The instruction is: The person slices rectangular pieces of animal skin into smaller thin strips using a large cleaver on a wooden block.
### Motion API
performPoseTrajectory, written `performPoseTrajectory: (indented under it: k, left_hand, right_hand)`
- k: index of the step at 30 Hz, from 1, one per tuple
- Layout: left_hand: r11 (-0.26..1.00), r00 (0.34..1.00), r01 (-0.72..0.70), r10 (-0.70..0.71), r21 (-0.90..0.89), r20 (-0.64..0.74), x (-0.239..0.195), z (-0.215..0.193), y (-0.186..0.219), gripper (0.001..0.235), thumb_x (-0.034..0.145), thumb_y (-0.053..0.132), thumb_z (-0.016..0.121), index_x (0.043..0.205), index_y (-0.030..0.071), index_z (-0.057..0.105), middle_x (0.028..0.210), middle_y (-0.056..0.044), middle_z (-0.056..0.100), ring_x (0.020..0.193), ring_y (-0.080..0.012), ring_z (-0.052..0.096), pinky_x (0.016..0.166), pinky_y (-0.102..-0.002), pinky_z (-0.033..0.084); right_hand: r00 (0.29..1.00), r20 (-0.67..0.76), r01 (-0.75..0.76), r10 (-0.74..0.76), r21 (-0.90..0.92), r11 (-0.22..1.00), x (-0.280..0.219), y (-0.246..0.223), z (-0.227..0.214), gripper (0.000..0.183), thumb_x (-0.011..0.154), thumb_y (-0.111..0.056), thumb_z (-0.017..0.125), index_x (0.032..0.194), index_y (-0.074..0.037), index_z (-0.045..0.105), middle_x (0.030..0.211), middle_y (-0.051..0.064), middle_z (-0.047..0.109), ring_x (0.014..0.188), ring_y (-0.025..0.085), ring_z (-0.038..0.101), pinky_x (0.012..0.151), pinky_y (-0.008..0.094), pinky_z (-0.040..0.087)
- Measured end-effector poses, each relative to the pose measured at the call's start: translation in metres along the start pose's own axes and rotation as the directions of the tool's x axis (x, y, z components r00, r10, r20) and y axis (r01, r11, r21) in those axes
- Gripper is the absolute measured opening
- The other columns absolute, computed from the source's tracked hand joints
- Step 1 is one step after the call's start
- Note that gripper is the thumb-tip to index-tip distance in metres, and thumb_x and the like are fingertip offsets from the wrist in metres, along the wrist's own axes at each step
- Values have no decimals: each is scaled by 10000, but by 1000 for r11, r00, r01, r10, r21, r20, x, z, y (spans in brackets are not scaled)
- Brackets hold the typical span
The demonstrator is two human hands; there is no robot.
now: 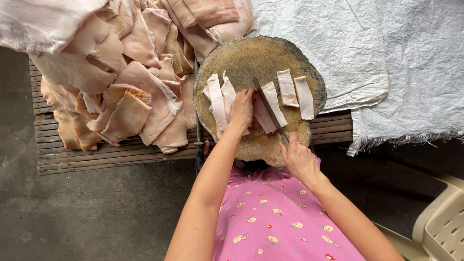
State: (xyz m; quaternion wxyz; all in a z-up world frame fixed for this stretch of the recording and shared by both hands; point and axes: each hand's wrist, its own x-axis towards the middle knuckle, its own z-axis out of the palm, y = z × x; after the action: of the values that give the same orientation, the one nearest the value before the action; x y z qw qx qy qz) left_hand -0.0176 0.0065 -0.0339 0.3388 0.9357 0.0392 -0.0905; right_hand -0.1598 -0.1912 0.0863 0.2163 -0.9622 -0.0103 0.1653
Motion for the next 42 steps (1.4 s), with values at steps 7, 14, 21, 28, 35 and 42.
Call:
performPoseTrajectory:
  k: [7,14,21,28,35,42]
  left_hand:
    - [992,996,60,-53,-110,67,6,-17,14,395,1097,227,359,1361,25,572,1265,-233,603,1089,-351,645,919,-441,548]
    - [987,996,-90,90,-132,-4,-7,-27,16,313,962,67,546,1256,3,634,1143,-232,684,1078,-368,662,913,-464,554]
    - [960,976,-210,195,-185,-94,2,-15,4,354,883,-46,590,1233,-53,647,1148,-257,682,1110,-390,647,995,-466,523]
    - [939,949,-296,268,-176,-165,-30,-26,5,247,906,-67,616,1135,0,682,1116,-176,658,1103,-343,635,980,-418,528]
    - [952,939,-305,303,14,-165,-39,-24,19,219,922,-56,580,1106,42,643,1156,-142,629,1111,-331,612,955,-409,537]
    - [969,962,-246,243,-10,-123,-54,-18,17,205,986,-53,499,1140,21,612,1120,-176,665,1047,-326,637,942,-446,539]
  right_hand:
    - [999,29,21,-22,37,999,78,-16,6,497,1042,-332,517,1325,58,394,772,350,676,737,555,676,671,622,550]
    - [997,79,10,-18,94,996,141,-36,14,541,1058,-345,453,1372,76,326,658,239,671,611,415,713,572,519,597]
    - [997,42,58,-67,196,979,205,-69,-6,391,1075,-350,437,1243,-2,380,669,167,639,538,346,669,505,474,577]
    - [994,106,1,-25,222,975,151,-48,-75,406,1080,-378,459,1203,7,430,671,216,657,560,384,696,497,497,558]
    - [999,31,7,-12,134,991,-2,2,-71,386,1024,-346,526,1255,-43,466,746,307,689,718,520,693,626,601,550]
    - [999,46,-14,16,-40,999,-67,29,-27,431,993,-353,555,1278,-42,470,776,281,704,706,492,703,614,574,585]
